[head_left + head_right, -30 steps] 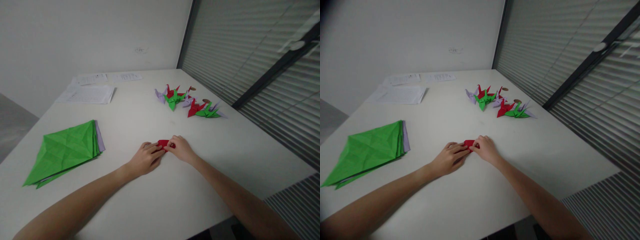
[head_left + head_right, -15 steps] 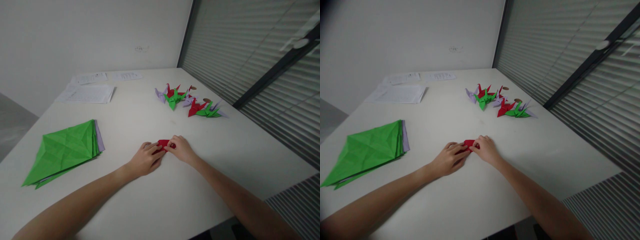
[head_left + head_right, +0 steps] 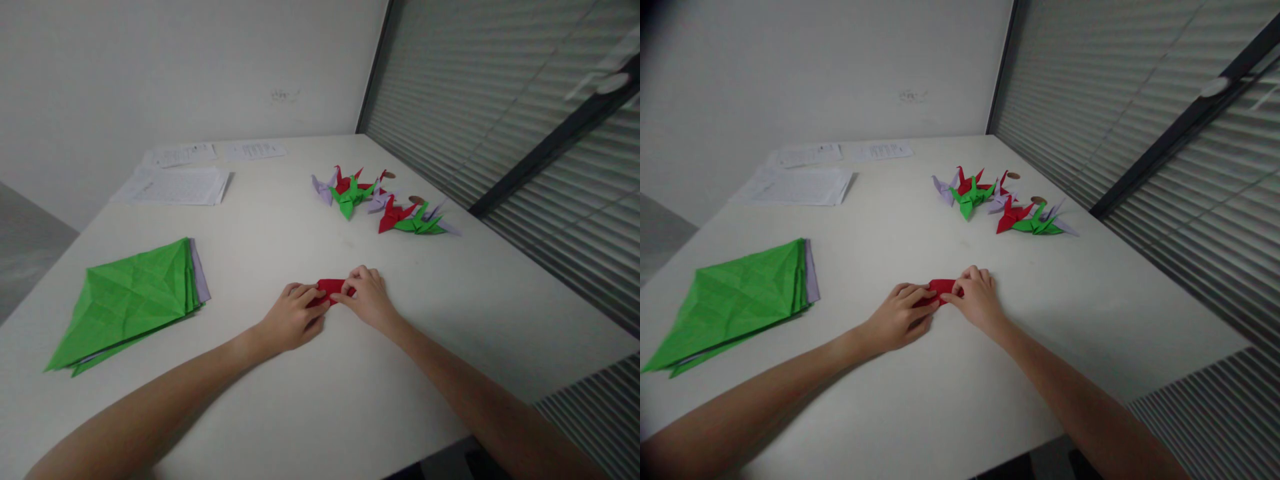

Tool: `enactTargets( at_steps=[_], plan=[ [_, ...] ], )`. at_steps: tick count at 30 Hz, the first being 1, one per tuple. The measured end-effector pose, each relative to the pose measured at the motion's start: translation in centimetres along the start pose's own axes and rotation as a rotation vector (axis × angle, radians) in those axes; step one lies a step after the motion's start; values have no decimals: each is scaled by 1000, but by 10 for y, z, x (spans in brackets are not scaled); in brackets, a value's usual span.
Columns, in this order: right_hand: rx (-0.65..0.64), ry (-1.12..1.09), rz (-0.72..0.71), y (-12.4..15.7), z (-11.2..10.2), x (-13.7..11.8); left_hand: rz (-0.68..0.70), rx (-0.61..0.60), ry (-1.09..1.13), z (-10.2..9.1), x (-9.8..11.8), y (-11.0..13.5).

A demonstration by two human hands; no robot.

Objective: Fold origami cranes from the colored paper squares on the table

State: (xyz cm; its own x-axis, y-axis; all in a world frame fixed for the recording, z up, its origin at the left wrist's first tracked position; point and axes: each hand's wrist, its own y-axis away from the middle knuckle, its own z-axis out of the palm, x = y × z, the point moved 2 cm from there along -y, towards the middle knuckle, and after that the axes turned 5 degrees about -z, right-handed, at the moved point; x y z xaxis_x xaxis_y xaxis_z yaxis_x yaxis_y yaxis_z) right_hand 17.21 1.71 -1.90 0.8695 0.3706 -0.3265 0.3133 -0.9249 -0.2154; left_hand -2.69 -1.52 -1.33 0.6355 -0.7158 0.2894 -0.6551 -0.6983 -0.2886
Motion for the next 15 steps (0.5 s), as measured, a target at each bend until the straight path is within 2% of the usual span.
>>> enactTargets(
  at_steps=[11,13,15],
  plan=[
    [-20,20,25,-4,-9,20,17,19,-14,1,-2,2],
    [-52,-38,-90,-6,-13,19,32,17,-14,0,-2,2],
    [-93,-121,-288,-6,-18,13,46,17,-18,-1,-2,2]
  ],
)
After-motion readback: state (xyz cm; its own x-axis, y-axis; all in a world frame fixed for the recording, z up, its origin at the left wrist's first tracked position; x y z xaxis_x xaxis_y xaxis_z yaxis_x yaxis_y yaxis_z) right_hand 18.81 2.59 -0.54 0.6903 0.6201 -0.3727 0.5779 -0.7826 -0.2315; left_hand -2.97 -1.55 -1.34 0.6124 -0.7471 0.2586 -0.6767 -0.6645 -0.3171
